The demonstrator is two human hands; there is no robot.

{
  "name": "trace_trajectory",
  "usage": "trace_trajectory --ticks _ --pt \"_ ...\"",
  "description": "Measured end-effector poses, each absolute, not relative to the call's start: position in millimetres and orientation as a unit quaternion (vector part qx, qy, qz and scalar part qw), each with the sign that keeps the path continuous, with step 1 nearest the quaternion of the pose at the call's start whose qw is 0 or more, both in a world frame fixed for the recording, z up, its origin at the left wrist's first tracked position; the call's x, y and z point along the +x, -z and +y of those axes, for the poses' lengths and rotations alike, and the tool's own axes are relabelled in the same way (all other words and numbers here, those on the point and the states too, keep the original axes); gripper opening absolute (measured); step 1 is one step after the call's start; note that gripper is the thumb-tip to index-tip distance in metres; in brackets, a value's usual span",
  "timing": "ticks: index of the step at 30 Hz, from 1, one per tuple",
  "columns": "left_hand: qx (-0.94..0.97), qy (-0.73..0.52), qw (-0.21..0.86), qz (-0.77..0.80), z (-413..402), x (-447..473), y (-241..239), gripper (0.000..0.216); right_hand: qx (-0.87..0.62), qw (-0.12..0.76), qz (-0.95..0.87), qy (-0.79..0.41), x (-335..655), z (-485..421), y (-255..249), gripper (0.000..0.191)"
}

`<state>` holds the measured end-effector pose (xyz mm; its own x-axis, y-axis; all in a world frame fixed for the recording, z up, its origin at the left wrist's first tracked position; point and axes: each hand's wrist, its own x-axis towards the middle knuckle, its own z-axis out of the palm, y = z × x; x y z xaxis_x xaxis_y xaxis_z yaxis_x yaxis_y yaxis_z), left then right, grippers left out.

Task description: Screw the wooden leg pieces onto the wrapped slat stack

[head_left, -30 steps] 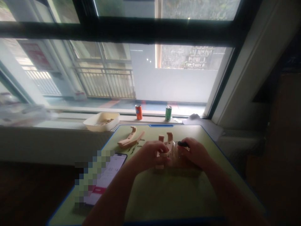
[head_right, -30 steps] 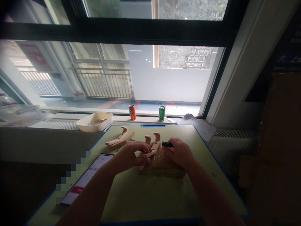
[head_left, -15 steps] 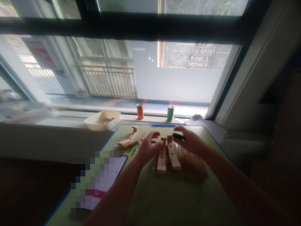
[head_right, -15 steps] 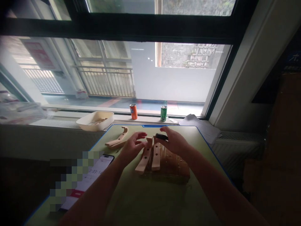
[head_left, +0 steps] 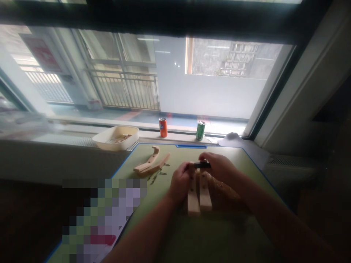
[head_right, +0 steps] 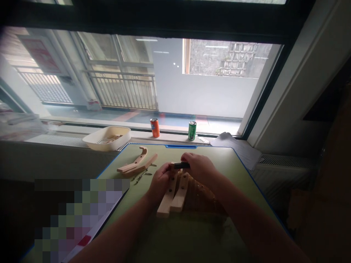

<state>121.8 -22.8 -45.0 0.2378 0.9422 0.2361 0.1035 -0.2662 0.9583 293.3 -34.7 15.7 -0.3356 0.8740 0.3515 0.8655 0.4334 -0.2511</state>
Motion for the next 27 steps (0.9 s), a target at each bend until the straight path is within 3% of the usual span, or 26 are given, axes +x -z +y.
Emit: trace_trajectory --ticks 21,24,27 --pt "0.647 -0.475 0.449 0.392 -21 124 49 0.027 -0.537 0.198 -0.820 0.011 295 -37 -22 0.024" --pt "0.701 -0.464 0.323 0.434 -17 117 48 0.032 -0.517 0.225 -0.826 0.010 300 -39 -29 0.036" --pt "0.778 -0.340 0.077 0.523 -11 103 42 0.032 -0.497 0.266 -0.826 0.006 308 -44 -42 0.037"
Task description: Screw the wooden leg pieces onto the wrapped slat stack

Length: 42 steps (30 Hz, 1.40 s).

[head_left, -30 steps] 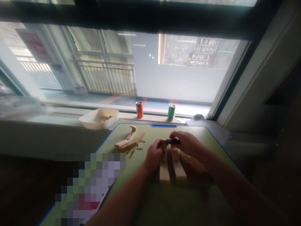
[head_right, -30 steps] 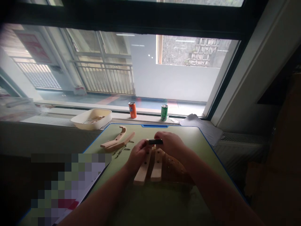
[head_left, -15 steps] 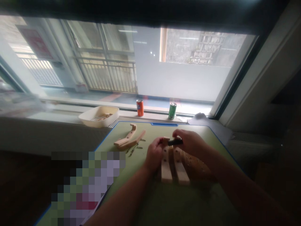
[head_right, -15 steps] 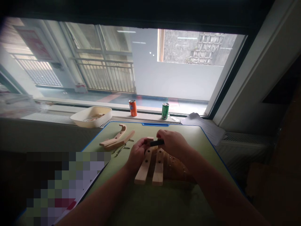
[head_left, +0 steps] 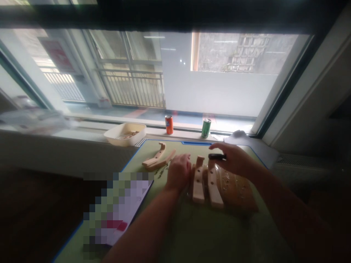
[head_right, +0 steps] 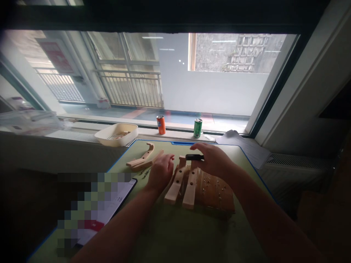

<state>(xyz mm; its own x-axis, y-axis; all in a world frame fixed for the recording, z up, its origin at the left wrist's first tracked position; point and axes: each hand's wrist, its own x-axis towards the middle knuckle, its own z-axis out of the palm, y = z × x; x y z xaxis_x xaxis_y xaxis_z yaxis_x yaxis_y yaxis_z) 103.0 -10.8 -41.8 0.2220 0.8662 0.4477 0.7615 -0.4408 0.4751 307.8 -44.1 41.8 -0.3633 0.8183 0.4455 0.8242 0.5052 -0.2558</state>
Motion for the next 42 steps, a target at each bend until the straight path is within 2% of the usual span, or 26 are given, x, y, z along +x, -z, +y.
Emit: trace_trajectory --ticks 1,3,6,11,17,24,27,29,31,33,37,42 --pt "0.787 -0.268 0.019 0.556 -9 98 39 0.033 -0.492 0.281 -0.824 0.000 311 -46 -46 0.034" --pt "0.782 -0.209 -0.011 0.587 -6 87 35 0.031 -0.490 0.309 -0.815 -0.004 316 -50 -54 0.025" --pt "0.768 -0.163 -0.007 0.619 -4 74 31 0.031 -0.505 0.339 -0.793 0.008 320 -53 -60 0.016" --pt "0.769 -0.105 0.013 0.631 -1 62 31 0.027 -0.533 0.353 -0.769 -0.006 325 -62 -59 0.018" --pt "0.765 -0.115 0.010 0.633 9 61 40 0.025 -0.578 0.379 -0.723 -0.001 333 -78 -42 0.023" --pt "0.769 -0.230 -0.003 0.596 -6 70 21 0.030 -0.617 0.406 -0.674 0.004 340 -76 -3 0.028" --pt "0.775 -0.380 0.076 0.500 -18 76 7 0.028 -0.603 0.387 -0.697 -0.017 334 -74 6 0.028" --pt "0.772 -0.432 0.183 0.429 -24 80 -1 0.027 -0.588 0.369 -0.718 -0.042 329 -72 6 0.042" --pt "0.777 -0.418 0.281 0.378 -26 85 -6 0.027 -0.570 0.354 -0.738 -0.066 324 -69 2 0.051" --pt "0.793 -0.380 0.340 0.334 -26 90 -10 0.025 -0.551 0.340 -0.758 -0.082 320 -64 -3 0.045" --pt "0.817 -0.330 0.386 0.272 -18 100 -9 0.020 -0.503 0.307 -0.804 -0.083 316 -50 -9 0.024" --pt "0.834 -0.300 0.417 0.201 -12 108 -7 0.020 -0.475 0.309 -0.821 -0.066 317 -37 3 0.027"
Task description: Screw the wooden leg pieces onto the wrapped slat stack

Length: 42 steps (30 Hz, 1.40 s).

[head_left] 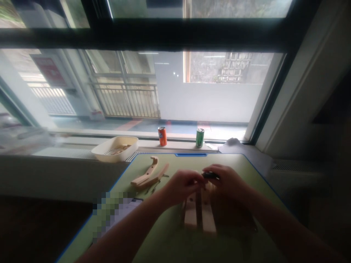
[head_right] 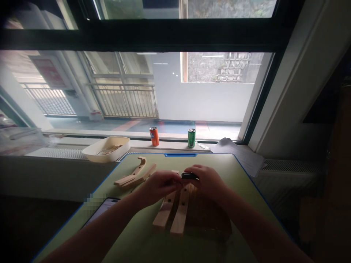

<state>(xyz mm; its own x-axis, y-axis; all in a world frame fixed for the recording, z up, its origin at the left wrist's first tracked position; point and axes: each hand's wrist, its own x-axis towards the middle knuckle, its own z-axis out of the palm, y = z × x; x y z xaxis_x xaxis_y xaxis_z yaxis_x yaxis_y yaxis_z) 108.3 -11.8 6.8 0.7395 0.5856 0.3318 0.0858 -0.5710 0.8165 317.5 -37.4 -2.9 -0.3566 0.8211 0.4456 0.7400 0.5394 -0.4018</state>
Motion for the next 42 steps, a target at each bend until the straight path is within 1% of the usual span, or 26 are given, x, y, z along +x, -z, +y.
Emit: trace_trajectory --ticks 2,5,10,14,23,31,36,42 --pt "0.845 -0.298 0.404 0.188 -11 110 -7 0.018 -0.480 0.314 -0.817 -0.063 319 -35 10 0.028" --pt "0.849 -0.307 0.373 0.212 -12 111 -7 0.018 -0.482 0.328 -0.810 -0.070 320 -34 16 0.026" --pt "0.833 -0.327 0.364 0.258 -15 115 -2 0.020 -0.479 0.333 -0.809 -0.070 319 -36 14 0.027" --pt "0.839 -0.343 0.330 0.264 -16 118 5 0.019 -0.475 0.329 -0.813 -0.070 319 -37 14 0.025" --pt "0.859 -0.329 0.314 0.233 -9 119 12 0.016 -0.469 0.327 -0.819 -0.049 319 -40 13 0.028" --pt "0.894 -0.299 0.260 0.209 -8 119 10 0.018 -0.472 0.325 -0.818 -0.048 319 -40 12 0.027" --pt "0.909 -0.279 0.253 0.180 -7 120 5 0.018 -0.480 0.317 -0.817 -0.047 319 -40 13 0.027" --pt "0.917 -0.248 0.235 0.204 -5 118 5 0.018 -0.488 0.323 -0.810 -0.038 320 -38 16 0.029"
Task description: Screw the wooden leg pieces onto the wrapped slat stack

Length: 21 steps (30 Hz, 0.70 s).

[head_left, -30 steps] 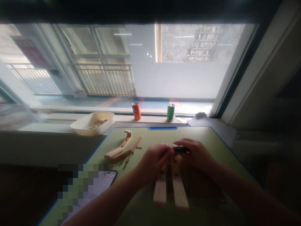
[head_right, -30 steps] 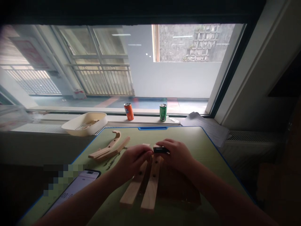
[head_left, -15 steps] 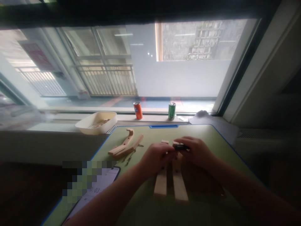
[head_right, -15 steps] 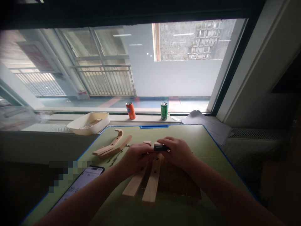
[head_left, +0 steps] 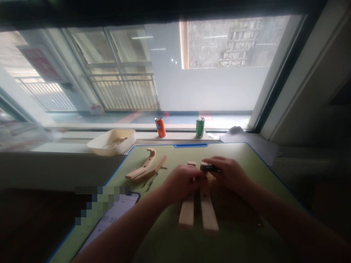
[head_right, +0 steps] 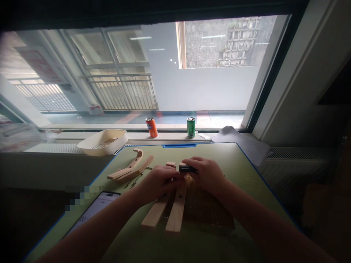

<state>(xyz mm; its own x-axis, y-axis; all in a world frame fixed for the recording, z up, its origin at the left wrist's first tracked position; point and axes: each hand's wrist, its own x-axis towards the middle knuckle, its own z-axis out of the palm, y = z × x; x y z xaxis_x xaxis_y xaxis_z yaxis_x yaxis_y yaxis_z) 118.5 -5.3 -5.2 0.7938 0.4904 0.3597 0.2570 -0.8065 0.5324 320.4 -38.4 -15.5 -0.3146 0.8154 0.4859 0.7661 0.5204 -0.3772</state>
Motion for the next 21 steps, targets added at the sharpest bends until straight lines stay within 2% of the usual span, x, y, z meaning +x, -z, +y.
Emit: trace_trajectory --ticks 21 --pt "0.929 -0.223 0.199 0.218 -3.7 120.0 3.7 0.025 -0.482 0.325 -0.812 -0.043 319.7 -38.1 13.9 0.026"
